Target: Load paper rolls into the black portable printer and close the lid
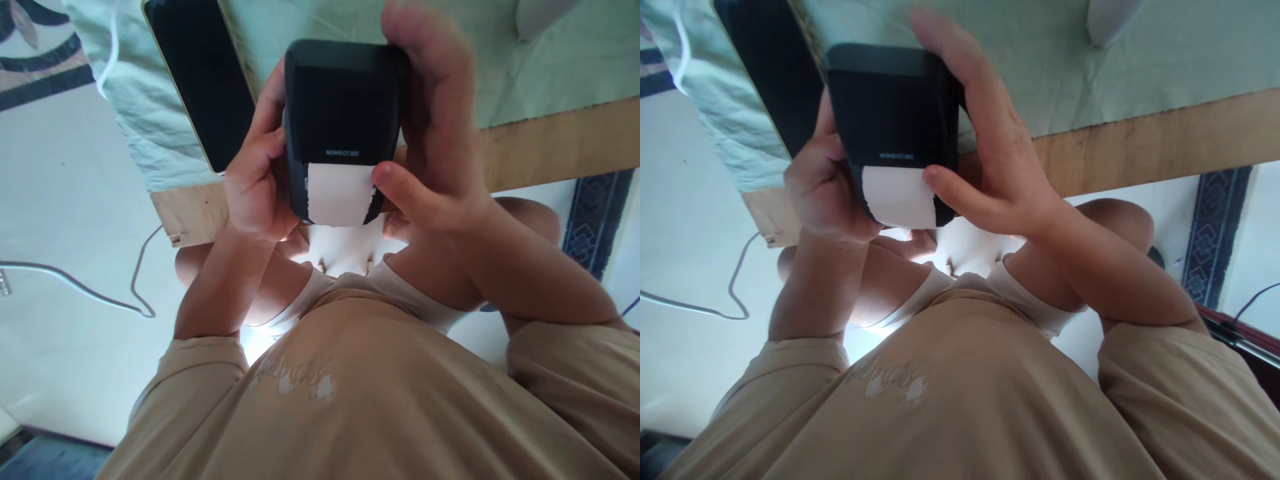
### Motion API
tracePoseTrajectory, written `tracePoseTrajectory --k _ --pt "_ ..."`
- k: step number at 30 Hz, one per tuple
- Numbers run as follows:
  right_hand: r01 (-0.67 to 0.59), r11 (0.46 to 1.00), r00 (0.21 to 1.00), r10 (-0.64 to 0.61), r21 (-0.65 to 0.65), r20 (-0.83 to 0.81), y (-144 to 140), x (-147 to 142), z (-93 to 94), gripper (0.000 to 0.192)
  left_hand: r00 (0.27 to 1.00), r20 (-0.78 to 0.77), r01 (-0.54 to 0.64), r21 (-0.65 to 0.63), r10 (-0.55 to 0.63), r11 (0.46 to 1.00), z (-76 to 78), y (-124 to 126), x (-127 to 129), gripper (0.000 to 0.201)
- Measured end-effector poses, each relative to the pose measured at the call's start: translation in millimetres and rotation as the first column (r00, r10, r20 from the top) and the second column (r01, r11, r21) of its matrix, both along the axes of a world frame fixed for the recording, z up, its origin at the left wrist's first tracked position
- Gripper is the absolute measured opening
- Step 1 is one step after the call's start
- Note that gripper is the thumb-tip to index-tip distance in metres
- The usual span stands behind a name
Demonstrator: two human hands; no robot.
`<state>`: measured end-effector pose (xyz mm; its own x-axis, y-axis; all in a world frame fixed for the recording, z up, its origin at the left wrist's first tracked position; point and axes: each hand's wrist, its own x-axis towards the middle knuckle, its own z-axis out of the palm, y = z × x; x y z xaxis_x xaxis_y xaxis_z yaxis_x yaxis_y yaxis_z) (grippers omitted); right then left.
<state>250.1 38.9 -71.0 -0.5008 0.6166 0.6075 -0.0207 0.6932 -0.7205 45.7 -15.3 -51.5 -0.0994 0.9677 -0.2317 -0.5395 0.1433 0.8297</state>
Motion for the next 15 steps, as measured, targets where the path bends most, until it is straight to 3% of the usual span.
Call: tracePoseTrajectory --k 7,11,13,15 --pt "0.056 0.998 0.998 -0.056 0.024 0.004 -1.8 -7.4 -2.4 0.082 1.0 -0.023 -0.018 -0.064 0.017 0.998 -7.5 0.3 -2.2 0.039" --pt "0.018 0.999 0.993 -0.014 0.039 -0.113 2.2 -10.6 -12.0 0.088 0.999 -0.038 -0.022 -0.084 0.019 0.996 -0.6 -0.9 -1.4 0.014" --pt "0.004 1.0 0.996 -0.007 -0.027 -0.091 0.3 -8.1 -8.8 0.082 1.0 -0.001 0.017 -0.062 -0.018 0.998 6.0 0.1 -0.1 0.007" --pt "0.052 0.99 0.998 -0.055 -0.13 -0.024 -4.6 -4.1 0.8 0.077 0.994 0.058 0.093 -0.061 -0.09 0.994 12.4 0.9 1.6 0.022"
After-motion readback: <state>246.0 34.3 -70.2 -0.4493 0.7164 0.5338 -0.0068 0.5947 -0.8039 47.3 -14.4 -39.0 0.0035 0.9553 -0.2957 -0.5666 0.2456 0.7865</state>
